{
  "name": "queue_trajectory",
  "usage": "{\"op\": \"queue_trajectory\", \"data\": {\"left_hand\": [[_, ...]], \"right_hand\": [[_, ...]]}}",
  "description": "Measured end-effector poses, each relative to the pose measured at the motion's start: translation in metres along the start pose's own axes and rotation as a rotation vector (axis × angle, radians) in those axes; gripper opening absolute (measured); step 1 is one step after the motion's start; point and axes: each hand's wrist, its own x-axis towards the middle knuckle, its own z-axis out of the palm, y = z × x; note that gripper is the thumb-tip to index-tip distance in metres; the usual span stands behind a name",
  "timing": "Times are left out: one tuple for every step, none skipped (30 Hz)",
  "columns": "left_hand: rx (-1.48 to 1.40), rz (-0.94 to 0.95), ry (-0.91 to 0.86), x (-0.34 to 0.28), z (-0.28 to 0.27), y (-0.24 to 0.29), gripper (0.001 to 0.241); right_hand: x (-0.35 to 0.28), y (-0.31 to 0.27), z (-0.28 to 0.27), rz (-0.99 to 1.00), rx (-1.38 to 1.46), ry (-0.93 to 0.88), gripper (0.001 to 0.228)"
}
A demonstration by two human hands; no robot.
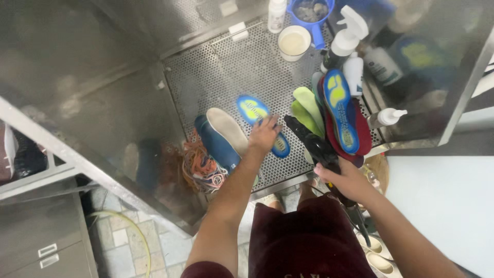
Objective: The person uses a handheld pressure washer to clean multiple shoe insoles on a perforated metal tray. They handle each insole individually, spraying both sides and flipping them over to ensure thorough coverage. The insoles are placed back on the tray after cleaning.
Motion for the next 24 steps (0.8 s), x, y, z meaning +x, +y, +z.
{"op": "queue_trajectory", "data": {"left_hand": [[0.103, 0.026, -0.088, 0.012, -0.007, -0.004, 0.034], [0.206, 0.051, -0.176, 0.024, -0.015, -0.006, 0.031], [0.31, 0.074, -0.267, 0.031, -0.026, -0.007, 0.028], [0.249, 0.062, -0.273, 0.035, -0.037, -0.006, 0.025], [0.191, 0.047, -0.274, 0.041, -0.049, -0.006, 0.022], [0.133, 0.031, -0.275, 0.044, -0.062, -0.007, 0.02], [-0.043, -0.042, -0.115, 0.046, -0.075, -0.009, 0.016], [-0.217, -0.115, 0.045, 0.047, -0.088, -0.012, 0.012], [-0.39, -0.189, 0.2, 0.045, -0.097, -0.012, 0.008], [-0.495, -0.335, 0.262, 0.044, -0.104, -0.01, 0.01], [-0.597, -0.48, 0.327, 0.044, -0.109, -0.009, 0.017], [-0.698, -0.625, 0.392, 0.043, -0.112, -0.009, 0.024], [-0.798, -0.663, 0.488, 0.041, -0.11, -0.01, 0.026], [-0.898, -0.699, 0.584, 0.036, -0.105, -0.011, 0.028], [-0.999, -0.735, 0.68, 0.03, -0.097, -0.011, 0.031], [-0.981, -0.734, 0.664, 0.024, -0.087, -0.011, 0.036], [-0.962, -0.736, 0.648, 0.018, -0.076, -0.007, 0.042], [-0.945, -0.739, 0.633, 0.011, -0.065, -0.002, 0.049], [-0.646, -0.697, 0.644, 0.002, -0.054, 0.006, 0.06], [-0.35, -0.646, 0.641, -0.009, -0.043, 0.018, 0.072], [-0.392, -0.604, 0.5, -0.021, -0.032, 0.029, 0.066], [-0.433, -0.559, 0.359, -0.03, -0.021, 0.04, 0.06], [-0.382, -0.462, 0.167, -0.034, -0.008, 0.048, 0.051], [-0.33, -0.364, -0.026, -0.037, 0.005, 0.055, 0.044]], "right_hand": [[-0.003, 0.005, -0.003, -0.048, 0.045, 0.004, 0.034], [-0.004, 0.009, -0.009, -0.075, 0.008, 0.039, 0.035], [-0.007, 0.013, -0.013, -0.1, -0.028, 0.068, 0.036], [-0.011, 0.017, -0.016, -0.125, -0.065, 0.097, 0.037], [-0.013, 0.021, -0.02, -0.136, -0.089, 0.12, 0.037], [-0.016, 0.025, -0.024, -0.147, -0.112, 0.142, 0.037], [-0.018, 0.028, -0.028, -0.162, -0.142, 0.162, 0.037], [-0.017, 0.03, -0.032, -0.19, -0.081, 0.153, 0.035], [-0.018, 0.033, -0.033, -0.211, -0.015, 0.14, 0.033], [-0.017, 0.035, -0.034, -0.231, 0.051, 0.126, 0.032], [-0.016, 0.035, -0.034, -0.221, 0.002, 0.139, 0.03], [-0.017, 0.033, -0.034, -0.211, -0.047, 0.151, 0.029], [-0.016, 0.03, -0.034, -0.204, -0.097, 0.165, 0.028], [-0.013, 0.025, -0.032, -0.186, -0.09, 0.163, 0.028], [-0.011, 0.02, -0.028, -0.165, -0.083, 0.16, 0.029], [-0.008, 0.014, -0.024, -0.144, -0.077, 0.157, 0.029], [-0.005, 0.009, -0.021, -0.13, -0.118, 0.128, 0.028], [-0.002, 0.003, -0.019, -0.116, -0.158, 0.1, 0.028], [0.003, -0.003, -0.016, -0.105, -0.199, 0.072, 0.029], [0.006, -0.009, -0.014, -0.044, -0.216, 0.06, 0.03], [0.008, -0.014, -0.01, 0.02, -0.229, 0.047, 0.031], [0.01, -0.018, -0.008, 0.083, -0.243, 0.035, 0.032], [0.011, -0.021, -0.005, 0.095, -0.251, 0.015, 0.034], [0.014, -0.024, -0.001, 0.106, -0.259, -0.005, 0.035]]}}
